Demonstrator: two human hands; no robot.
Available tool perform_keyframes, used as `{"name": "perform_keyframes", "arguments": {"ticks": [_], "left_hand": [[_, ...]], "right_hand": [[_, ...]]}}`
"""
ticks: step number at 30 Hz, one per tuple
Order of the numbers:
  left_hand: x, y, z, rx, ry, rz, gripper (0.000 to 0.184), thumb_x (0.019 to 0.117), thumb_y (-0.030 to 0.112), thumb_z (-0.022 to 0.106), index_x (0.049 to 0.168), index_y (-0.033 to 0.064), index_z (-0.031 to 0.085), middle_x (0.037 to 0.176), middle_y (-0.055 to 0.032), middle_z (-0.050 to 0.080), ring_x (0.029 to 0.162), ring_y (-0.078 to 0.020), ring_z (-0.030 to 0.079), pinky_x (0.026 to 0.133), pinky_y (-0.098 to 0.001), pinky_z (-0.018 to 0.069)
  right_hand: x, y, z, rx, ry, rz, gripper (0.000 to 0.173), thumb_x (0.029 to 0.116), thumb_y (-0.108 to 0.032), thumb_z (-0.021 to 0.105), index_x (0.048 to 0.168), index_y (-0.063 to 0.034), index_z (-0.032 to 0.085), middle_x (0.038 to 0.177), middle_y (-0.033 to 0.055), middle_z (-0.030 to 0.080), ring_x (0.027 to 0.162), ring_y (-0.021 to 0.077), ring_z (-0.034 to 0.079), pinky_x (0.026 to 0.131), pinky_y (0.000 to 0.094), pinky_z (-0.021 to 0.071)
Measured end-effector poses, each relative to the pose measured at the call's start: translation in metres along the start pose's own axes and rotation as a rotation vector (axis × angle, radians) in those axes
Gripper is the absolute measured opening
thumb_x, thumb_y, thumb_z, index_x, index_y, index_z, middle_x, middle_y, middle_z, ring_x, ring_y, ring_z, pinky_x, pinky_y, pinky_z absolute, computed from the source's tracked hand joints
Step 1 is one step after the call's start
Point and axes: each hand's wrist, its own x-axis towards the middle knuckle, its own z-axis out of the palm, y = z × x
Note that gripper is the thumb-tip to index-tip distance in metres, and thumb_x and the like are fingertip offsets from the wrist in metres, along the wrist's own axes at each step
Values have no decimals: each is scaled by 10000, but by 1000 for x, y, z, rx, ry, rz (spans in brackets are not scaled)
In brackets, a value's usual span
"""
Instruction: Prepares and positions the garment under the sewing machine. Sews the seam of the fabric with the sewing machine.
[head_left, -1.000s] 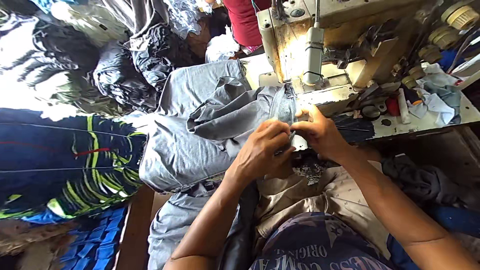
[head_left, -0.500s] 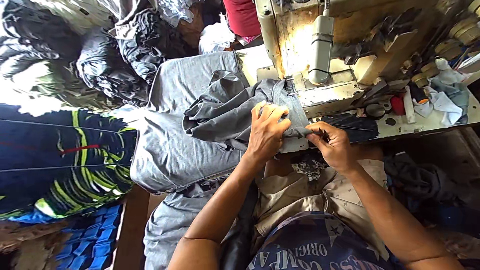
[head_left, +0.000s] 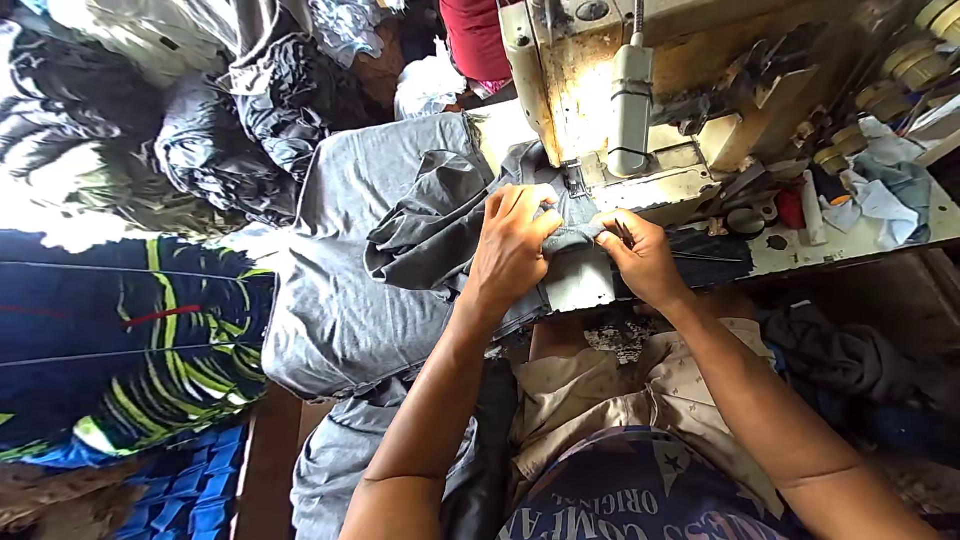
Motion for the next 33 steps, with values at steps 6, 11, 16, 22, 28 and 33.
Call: {"name": "perform_keyframes", "arguments": {"ticks": [6,11,16,22,28,33], "left_hand": [[-20,20,0,-147,9,44,114,862,151,720,964,104,737,1300,-94,661,1270,-289,586,1162,-528,388],[-18,26,41,-46,219,-28,425,899,238,726,1304,117,677,1386,-96,638,1341,-299,551,1196,-600,295],[1,15,55,0,284,-92,337,926,198,679,1257,170,736,1242,-45,728,1225,-276,637,1176,-624,303],[8,6,34,8,189,-22,269,950,81,589,1121,175,775,1082,-37,761,1096,-257,685,1159,-572,348],[1,6,25,9,73,34,253,926,56,593,1080,144,774,1123,-20,754,1096,-254,680,1158,-599,338],[2,2,24,21,61,72,245,914,73,609,1078,146,775,1123,-14,754,1080,-258,682,1146,-606,344]], "right_hand": [[-5,-7,-17,-221,-216,-184,146,965,-20,655,1081,-62,732,1150,46,696,1051,116,677,923,307,590],[-9,-19,-18,-27,-91,-183,115,967,9,658,1062,1,722,1094,85,721,979,135,707,866,303,615],[-10,-33,-15,-39,15,-39,35,987,-70,659,1004,-45,676,813,33,641,604,84,565,515,230,488],[-10,-37,-15,-5,19,-37,27,981,-56,663,990,-32,673,779,34,622,583,87,545,503,228,476],[-25,-16,-13,94,20,18,106,979,-25,651,1067,-13,709,1021,64,721,724,92,643,612,236,553],[-28,-9,-11,129,32,37,97,977,-19,650,1051,-8,712,1063,74,722,772,100,662,648,236,568]]}}
